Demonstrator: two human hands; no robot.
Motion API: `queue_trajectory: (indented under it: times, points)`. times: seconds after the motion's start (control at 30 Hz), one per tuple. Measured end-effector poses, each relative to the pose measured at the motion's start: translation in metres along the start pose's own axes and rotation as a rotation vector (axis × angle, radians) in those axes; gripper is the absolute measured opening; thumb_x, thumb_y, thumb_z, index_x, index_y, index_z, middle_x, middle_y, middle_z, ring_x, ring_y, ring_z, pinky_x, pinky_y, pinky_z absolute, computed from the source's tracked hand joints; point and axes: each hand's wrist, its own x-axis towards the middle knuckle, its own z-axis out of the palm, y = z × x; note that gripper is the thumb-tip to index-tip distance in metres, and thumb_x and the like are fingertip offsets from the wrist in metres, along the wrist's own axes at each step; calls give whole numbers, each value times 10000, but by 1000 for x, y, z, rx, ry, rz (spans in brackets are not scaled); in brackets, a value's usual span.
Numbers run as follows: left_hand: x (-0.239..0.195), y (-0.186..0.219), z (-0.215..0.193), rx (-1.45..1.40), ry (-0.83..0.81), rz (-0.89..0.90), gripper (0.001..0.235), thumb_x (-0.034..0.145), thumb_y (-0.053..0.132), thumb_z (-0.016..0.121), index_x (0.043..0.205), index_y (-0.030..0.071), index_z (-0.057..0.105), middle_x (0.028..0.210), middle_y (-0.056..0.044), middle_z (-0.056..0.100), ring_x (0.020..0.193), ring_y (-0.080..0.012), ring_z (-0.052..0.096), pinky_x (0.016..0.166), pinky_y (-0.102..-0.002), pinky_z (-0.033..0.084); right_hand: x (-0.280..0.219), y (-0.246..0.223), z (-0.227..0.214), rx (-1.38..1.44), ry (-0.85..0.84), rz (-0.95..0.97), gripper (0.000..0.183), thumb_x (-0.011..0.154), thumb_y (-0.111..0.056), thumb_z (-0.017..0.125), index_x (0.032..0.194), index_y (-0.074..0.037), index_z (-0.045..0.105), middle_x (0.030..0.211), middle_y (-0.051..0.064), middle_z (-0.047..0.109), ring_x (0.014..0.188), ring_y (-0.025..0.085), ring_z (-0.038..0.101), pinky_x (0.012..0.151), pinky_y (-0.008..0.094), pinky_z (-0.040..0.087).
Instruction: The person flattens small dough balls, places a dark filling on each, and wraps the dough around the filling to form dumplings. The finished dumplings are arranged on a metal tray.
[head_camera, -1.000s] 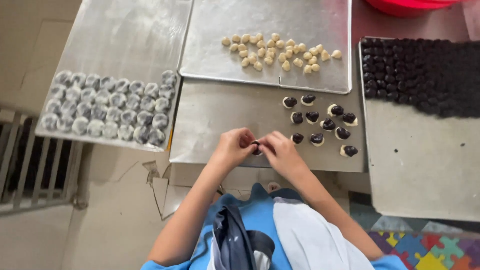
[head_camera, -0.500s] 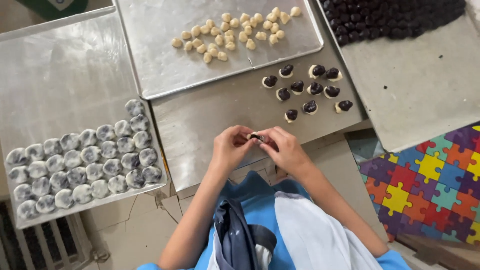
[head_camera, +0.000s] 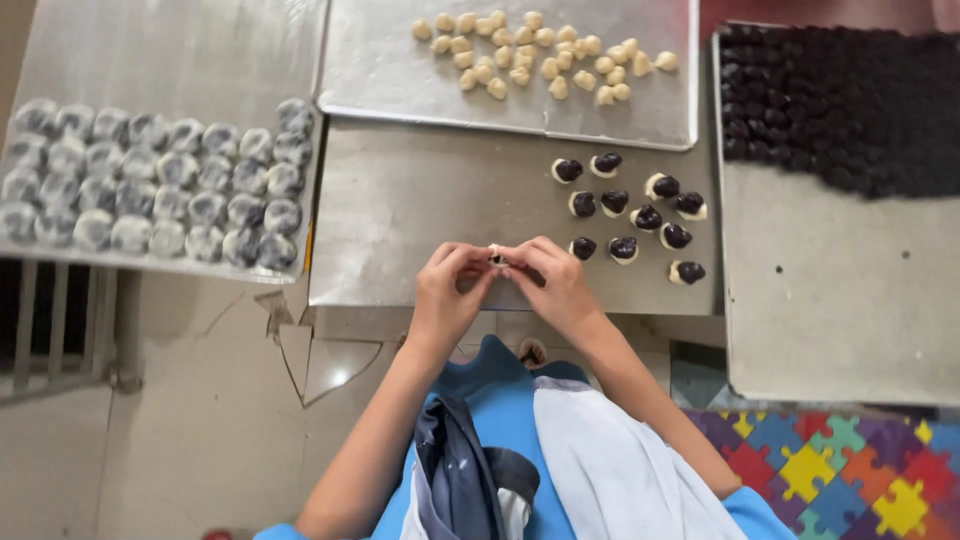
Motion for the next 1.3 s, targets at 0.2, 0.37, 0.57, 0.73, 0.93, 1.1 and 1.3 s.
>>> queue_trajectory:
  times: [0.2, 0.37, 0.57, 0.73, 0.93, 1.1, 1.3]
  points:
    - [-14, 2, 20, 136, 211, 67, 114, 825, 78, 712, 937, 99, 724, 910, -29, 619, 844, -186, 678, 756, -256, 580, -8, 36, 2, -19, -43, -106, 132, 760, -49, 738, 821, -143, 668, 780, -35, 614, 723, 166, 652, 643, 272, 537]
    - [-21, 5, 30, 114, 267, 185, 436, 841, 20, 669, 1253, 53, 529, 946, -136, 645, 871, -262, 676, 776, -335, 588, 2, 30, -5, 144, -121, 18, 231, 783, -41, 727, 988, -135, 678, 799, 17, 625, 720, 159, 652, 659, 270, 546]
    - [-14, -8, 29, 257, 251, 161, 362, 844, 60, 667, 1181, 136, 559, 844, -43, 674, 803, -185, 675, 733, -285, 581, 11, 26, -7, 164, -160, 113, 139, 781, -23, 725, 884, -117, 723, 750, 34, 652, 709, 163, 676, 621, 240, 549]
    - [-12, 1, 3, 418, 222, 221, 173, 857, 203, 676, 1023, 236, 641, 830, 81, 690, 832, -90, 637, 750, -231, 533, 17, 15, -10, -84, -136, 27, 142, 783, -118, 738, 904, -192, 745, 807, 35, 622, 695, 170, 644, 582, 267, 546]
    - [5, -36, 6, 623, 41, 271, 674, 650, 474, 770, 1196, 162, 527, 1017, -24, 500, 936, -232, 531, 756, -360, 453, 66, -28, -36, -61, -503, 814, 379, 814, -331, 703, 859, 41, 649, 730, 185, 643, 588, 197, 661, 531, 267, 560]
    - [23, -38, 7, 465, -67, 488, 268, 765, 229, 754, 978, 134, 623, 849, -4, 531, 764, -197, 579, 674, -297, 472, 90, -10, -23, -279, -850, 897, 421, 735, -369, 724, 633, 35, 657, 537, 156, 648, 472, 210, 658, 446, 293, 574]
    - [38, -47, -3, 474, -128, 629, 307, 782, 318, 736, 977, 100, 645, 827, -33, 529, 747, -212, 581, 678, -309, 480, 86, -4, -4, -507, -793, 860, 370, 734, -316, 729, 517, -26, 652, 414, 100, 603, 367, 190, 625, 391, 309, 534]
